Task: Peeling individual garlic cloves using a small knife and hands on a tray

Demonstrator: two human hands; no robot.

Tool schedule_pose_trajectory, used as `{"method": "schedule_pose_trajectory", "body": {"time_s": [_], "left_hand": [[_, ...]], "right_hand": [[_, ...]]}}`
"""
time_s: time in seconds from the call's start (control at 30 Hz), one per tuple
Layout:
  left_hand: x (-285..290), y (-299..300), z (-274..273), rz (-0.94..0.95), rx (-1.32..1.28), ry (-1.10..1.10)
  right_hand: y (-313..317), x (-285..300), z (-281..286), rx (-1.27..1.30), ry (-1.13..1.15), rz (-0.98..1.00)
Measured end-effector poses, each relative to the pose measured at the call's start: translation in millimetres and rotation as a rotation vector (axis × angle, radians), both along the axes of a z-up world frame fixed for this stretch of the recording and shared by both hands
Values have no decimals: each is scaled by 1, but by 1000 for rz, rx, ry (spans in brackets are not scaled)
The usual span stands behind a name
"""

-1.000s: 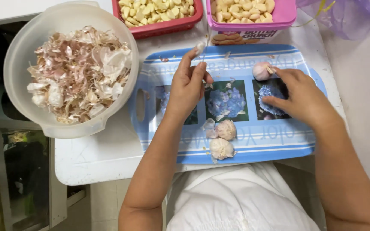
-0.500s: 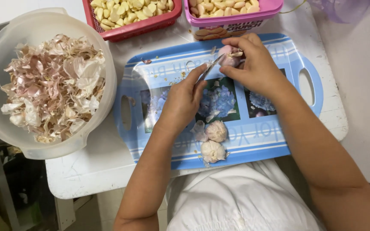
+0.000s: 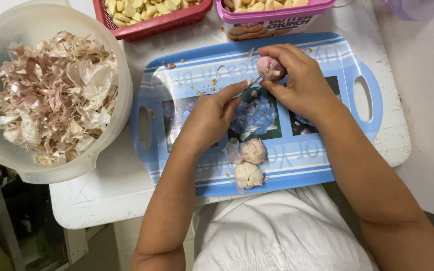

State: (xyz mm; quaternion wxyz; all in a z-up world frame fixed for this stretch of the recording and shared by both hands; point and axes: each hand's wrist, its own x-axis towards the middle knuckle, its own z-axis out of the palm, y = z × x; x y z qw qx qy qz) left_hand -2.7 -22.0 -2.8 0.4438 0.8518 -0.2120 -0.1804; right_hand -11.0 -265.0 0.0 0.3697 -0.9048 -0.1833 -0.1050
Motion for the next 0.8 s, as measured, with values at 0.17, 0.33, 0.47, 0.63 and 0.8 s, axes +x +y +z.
{"method": "schedule_pose_trajectory", "body": {"time_s": [0.17, 0.33, 0.47, 0.63, 0.8], "left_hand": [[0, 1, 4, -56, -38, -14], [-2, -5, -7, -149, -177, -245], [-12, -15, -22, -89, 64, -295], [-22, -27, -26, -2, -222, -280], [-19, -26, -16, 38, -304, -58]], "right_hand": [[-3, -3, 14, 75, 121, 11], [-7, -6, 19, 463, 470, 116], [-7, -4, 11, 433, 455, 60], [-4, -2, 4, 714, 441, 103], [0, -2, -9, 797, 432, 129]]}}
